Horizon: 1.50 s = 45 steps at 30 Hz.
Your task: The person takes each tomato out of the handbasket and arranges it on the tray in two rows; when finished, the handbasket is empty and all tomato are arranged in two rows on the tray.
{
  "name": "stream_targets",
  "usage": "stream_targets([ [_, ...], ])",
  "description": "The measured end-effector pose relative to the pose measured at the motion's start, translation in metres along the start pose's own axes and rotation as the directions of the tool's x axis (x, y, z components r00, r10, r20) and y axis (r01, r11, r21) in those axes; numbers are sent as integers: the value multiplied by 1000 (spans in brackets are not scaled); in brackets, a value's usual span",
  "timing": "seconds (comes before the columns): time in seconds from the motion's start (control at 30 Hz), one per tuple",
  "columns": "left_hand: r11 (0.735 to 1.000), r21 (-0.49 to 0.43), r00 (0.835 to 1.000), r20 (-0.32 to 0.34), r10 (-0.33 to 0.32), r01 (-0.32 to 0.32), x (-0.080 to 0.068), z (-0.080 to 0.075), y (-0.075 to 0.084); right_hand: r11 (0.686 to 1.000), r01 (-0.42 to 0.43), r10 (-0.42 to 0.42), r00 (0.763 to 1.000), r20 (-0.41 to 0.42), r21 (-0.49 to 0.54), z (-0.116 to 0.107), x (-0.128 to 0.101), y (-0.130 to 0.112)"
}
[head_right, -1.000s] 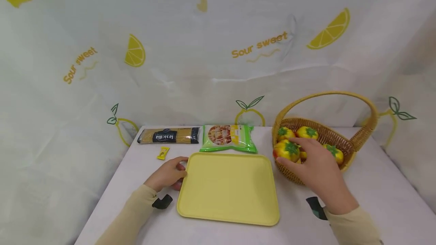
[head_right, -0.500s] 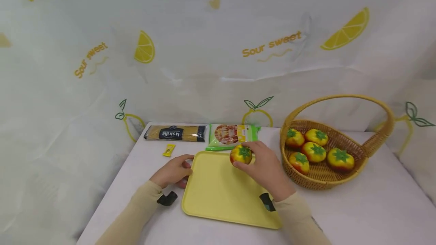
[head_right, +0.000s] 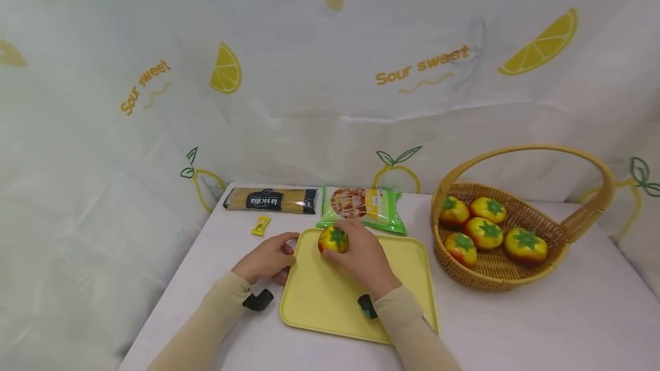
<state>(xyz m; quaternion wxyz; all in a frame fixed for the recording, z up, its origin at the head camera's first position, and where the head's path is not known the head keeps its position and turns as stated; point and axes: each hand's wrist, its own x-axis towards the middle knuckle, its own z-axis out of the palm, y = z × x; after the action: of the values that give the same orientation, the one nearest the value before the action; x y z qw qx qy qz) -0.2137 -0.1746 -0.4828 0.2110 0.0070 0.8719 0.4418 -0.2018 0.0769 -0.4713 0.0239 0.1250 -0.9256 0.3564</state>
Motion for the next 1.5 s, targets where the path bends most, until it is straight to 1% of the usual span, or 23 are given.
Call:
stream_targets([
  [0.2, 1000, 18, 1000, 6, -2, 2, 1, 2, 6, 1000, -29, 29, 1000, 8, -9, 7, -4, -7],
  [0.43, 999, 50, 1000, 9, 7, -8, 1, 2, 11, 1000, -4, 5, 1000, 22, -26, 11, -6, -13],
  [0.6, 999, 52, 1000, 8, 2, -3, 1, 2, 11, 1000, 15, -15, 1000, 10, -26, 12, -5, -14],
  [0.77, 999, 53, 1000, 7, -8, 7, 1, 3, 9, 1000, 11, -11, 1000, 12, -5, 15, -6, -13],
  [0.9, 999, 51, 1000, 11, -5, 4, 2, 3, 10, 1000, 4, -4, 1000, 11, -15, 15, -5, -11],
  [1.13, 998, 55, 1000, 15, -16, 15, 4, 3, 11, 1000, 2, -2, 1000, 16, -23, 12, -6, -13],
  [1.3, 999, 49, 1000, 18, -4, 3, 4, 2, 11, 1000, -9, 10, 1000, 26, -22, 10, -6, -14],
  [1.4, 999, 45, 1000, 10, -14, 13, 3, 1, 8, 1000, 6, -5, 1000, 23, -23, 5, -6, -15],
  [1.5, 999, 40, 1000, -9, -29, 30, -1, -2, 3, 999, 48, -48, 999, 4, -7, -6, -8, -17],
])
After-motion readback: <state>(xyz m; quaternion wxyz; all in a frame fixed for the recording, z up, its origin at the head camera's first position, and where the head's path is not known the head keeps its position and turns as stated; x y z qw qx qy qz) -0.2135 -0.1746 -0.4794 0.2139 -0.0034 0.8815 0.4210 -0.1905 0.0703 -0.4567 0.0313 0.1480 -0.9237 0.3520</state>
